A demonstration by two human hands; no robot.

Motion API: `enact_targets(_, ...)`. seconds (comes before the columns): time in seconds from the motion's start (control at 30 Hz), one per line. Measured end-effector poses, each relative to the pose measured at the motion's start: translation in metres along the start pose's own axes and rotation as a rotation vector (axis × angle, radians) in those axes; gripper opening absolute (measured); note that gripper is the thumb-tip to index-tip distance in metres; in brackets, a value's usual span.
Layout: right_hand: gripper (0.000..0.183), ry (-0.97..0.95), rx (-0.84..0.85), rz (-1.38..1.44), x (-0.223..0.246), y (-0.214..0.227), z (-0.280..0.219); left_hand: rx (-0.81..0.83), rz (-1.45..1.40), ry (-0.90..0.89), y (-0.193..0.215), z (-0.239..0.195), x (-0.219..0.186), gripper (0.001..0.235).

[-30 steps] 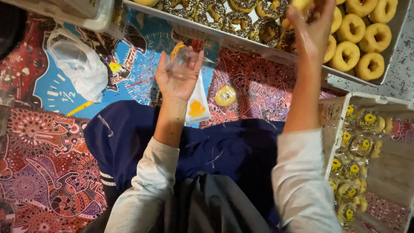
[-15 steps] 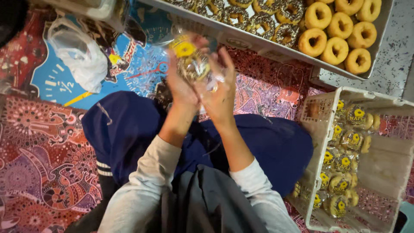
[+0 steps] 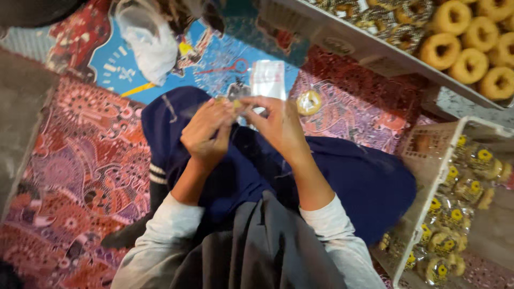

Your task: The person sits on the floor and repeatedly picks donuts from a metal tray, places them into small clear plastic bags, and then places the filled bags into a white plastic crate. The donuts include plain and chocolate-sprinkled varieties.

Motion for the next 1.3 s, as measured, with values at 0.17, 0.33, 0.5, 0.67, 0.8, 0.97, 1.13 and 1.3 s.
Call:
enact_targets(0.17, 0.011, 0.411, -0.019, -0.074, 0.059, -0.031, -0.027, -0.167, -0.462, 0.746, 0.047, -0.038, 0.028, 0.014)
enact_targets(0.33, 0.013, 0.359, 0.048, -0.129, 0.068, -0.049, -0.023, -0.147, -0.448, 0.705, 0.053, -0.037, 0.037, 0.013)
enact_targets(0.5, 0.038, 0.680, -0.007, -0.046, 0.062, -0.058, -0.028, -0.054, -0.191, 0.617, 0.054, -0.037, 0.018, 0.019)
enact_targets(0.67, 0.026, 0.269, 0.021, 0.049, 0.034, -0.051, 0.013, 0.030, 0.101, 0.370, 0.054, -0.029, 0.001, 0.016)
enact_targets(0.8, 0.036, -0.061, 0.109, -0.076, -0.009, -0.036, 0.034, -0.309, -0.168, 0.525, 0.060, -0.018, -0.003, 0.016)
enact_targets(0.97, 0.058, -0.453, 0.455, 0.898, -0.066, -0.110, -0.061, -0.157, 0.072, 0.032, 0.048, -0.020, -0.030, 0.017)
enact_targets(1.13, 0.036, -0.485, 0.442, 0.888, -0.072, -0.148, -0.057, -0.201, -0.176, 0.723, 0.068, -0.033, 0.032, 0.050)
enact_targets(1.3, 0.031, -0.072, 0.168, 0.374, -0.032, -0.120, -0.040, -0.174, -0.525, 1.050, 0.070, -0.069, 0.069, 0.029)
Point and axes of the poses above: each hand's wrist, its own z-axis towards the middle knuckle, its own y-axis out of the back of the hand, x = y × z, the point moved 4 cm from there along z, towards the middle knuckle, and after that the axes turned 7 degrees about -x, right-handed, at the moved point
